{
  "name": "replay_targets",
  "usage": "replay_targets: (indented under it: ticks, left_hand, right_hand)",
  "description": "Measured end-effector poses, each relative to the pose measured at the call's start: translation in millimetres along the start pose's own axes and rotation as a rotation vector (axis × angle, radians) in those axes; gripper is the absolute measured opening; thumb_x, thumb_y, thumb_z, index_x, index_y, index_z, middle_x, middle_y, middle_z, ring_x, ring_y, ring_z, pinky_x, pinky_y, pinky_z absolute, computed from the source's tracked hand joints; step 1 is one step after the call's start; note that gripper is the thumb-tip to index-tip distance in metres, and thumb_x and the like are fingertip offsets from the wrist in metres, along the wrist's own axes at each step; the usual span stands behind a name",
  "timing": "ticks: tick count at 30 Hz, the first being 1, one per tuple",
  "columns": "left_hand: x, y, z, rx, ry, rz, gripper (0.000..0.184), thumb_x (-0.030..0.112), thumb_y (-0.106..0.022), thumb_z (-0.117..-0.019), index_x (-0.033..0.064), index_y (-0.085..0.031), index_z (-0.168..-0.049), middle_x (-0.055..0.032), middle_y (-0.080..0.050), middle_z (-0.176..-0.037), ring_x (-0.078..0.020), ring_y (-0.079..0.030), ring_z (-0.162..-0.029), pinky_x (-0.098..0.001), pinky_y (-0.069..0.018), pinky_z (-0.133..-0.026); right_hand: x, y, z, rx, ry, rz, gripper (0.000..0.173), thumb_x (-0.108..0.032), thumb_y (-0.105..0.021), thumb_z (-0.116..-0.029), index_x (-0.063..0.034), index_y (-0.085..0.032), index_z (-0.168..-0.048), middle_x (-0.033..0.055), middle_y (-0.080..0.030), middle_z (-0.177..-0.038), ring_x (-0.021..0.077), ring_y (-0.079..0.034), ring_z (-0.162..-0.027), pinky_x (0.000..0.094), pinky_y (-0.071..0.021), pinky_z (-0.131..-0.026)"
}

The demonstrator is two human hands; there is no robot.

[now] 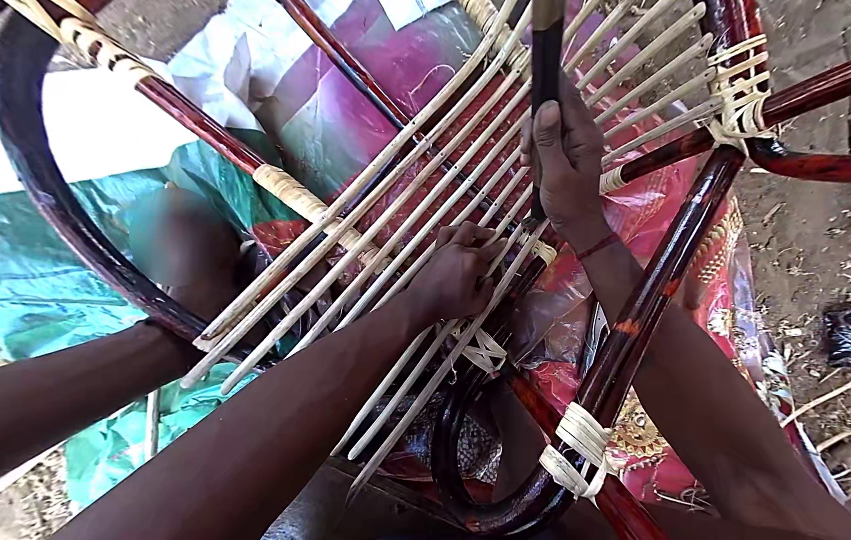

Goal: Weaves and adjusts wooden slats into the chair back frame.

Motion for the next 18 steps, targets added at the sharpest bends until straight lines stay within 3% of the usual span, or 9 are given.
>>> replay_targets:
  ticks: [1,3,6,9,12,14,18]
  left_hand:
    - [-0.3,0.3,-0.2,0.006,-0.003,0.001,0.027,0.018,-0.056,-0.0889,0.0027,-0.072,-0.072,-0.0068,-0.070,-0.134,-0.0296,-0.051,-0.140,-0.0536,-0.0293,-0.111]
    - [-0.8,0.6,-0.1,0.014,-0.008,-0.007,0.026,0.019,-0.056,-0.0884,0.0032,-0.071,-0.073,-0.0066,-0.071,-0.133,-0.0294,-0.051,-0.139,-0.0535,-0.0299,-0.110]
    - [-0.9,0.1,-0.6,0.005,0.001,-0.008,0.027,0.020,-0.056,-0.0887,0.0035,-0.072,-0.074,-0.0059,-0.070,-0.134,-0.0289,-0.050,-0.140,-0.0524,-0.0290,-0.112]
    - [-0.8,1.8,0.7,0.015,0.006,0.007,0.025,0.019,-0.057,-0.0875,0.0032,-0.075,-0.078,-0.0077,-0.072,-0.130,-0.0300,-0.052,-0.137,-0.0528,-0.0294,-0.111]
    - [0.2,0.5,0.3,0.016,-0.002,0.006,0.024,0.019,-0.057,-0.0879,0.0042,-0.073,-0.077,-0.0064,-0.073,-0.129,-0.0291,-0.052,-0.137,-0.0525,-0.0302,-0.110]
    - [-0.8,2.0,-1.1,0.027,-0.004,0.003,0.024,0.017,-0.057,-0.0877,0.0037,-0.073,-0.076,-0.0067,-0.072,-0.130,-0.0293,-0.052,-0.137,-0.0528,-0.0304,-0.109]
    - [0.5,2.2,-0.9,0.024,-0.013,-0.005,0.025,0.017,-0.056,-0.0874,0.0035,-0.071,-0.072,-0.0073,-0.071,-0.131,-0.0299,-0.053,-0.137,-0.0535,-0.0313,-0.108]
  right_hand:
    - [2.0,-4.7,-3.6,-0.035,-0.039,0.013,0.049,-0.012,-0.048,-0.1070,0.0116,-0.036,-0.148,0.0051,-0.060,-0.085,0.0090,-0.056,-0.069,0.0267,-0.0521,-0.065]
    - [8.1,-12.4,-7.7,-0.115,-0.135,0.015,0.047,-0.006,-0.053,-0.1038,0.0049,-0.029,-0.143,0.0080,-0.063,-0.091,0.0104,-0.062,-0.077,0.0284,-0.0545,-0.072]
    - [10.9,-15.2,-3.5,-0.149,-0.194,0.032,0.037,-0.003,-0.055,-0.1011,0.0061,-0.046,-0.136,0.0098,-0.065,-0.095,0.0099,-0.062,-0.078,0.0252,-0.0541,-0.072]
    - [21.9,-15.0,7.2,-0.184,-0.260,0.093,0.030,-0.015,-0.051,-0.1071,0.0034,-0.057,-0.130,0.0035,-0.064,-0.084,0.0079,-0.061,-0.065,0.0238,-0.0549,-0.060]
    - [46.7,-5.5,22.6,-0.152,-0.351,0.297,0.038,-0.034,-0.041,-0.1110,-0.0063,-0.065,-0.122,-0.0008,-0.053,-0.068,0.0097,-0.053,-0.055,0.0297,-0.0501,-0.056]
    - [53.5,-7.1,18.4,-0.168,-0.379,0.387,0.040,-0.036,-0.037,-0.1116,-0.0094,-0.065,-0.121,-0.0004,-0.049,-0.069,0.0110,-0.048,-0.056,0.0313,-0.0452,-0.057]
    - [75.0,-9.5,7.9,-0.241,-0.568,0.411,0.043,-0.041,-0.038,-0.1110,-0.0098,-0.064,-0.125,0.0043,-0.053,-0.078,0.0150,-0.048,-0.059,0.0345,-0.0449,-0.058]
Point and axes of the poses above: each hand's wrist, its own z-axis away from the middle knuckle, its own y-axis out of the back of the hand, x = y × z, the point moved 8 cm from there along -z, towards the middle knuckle
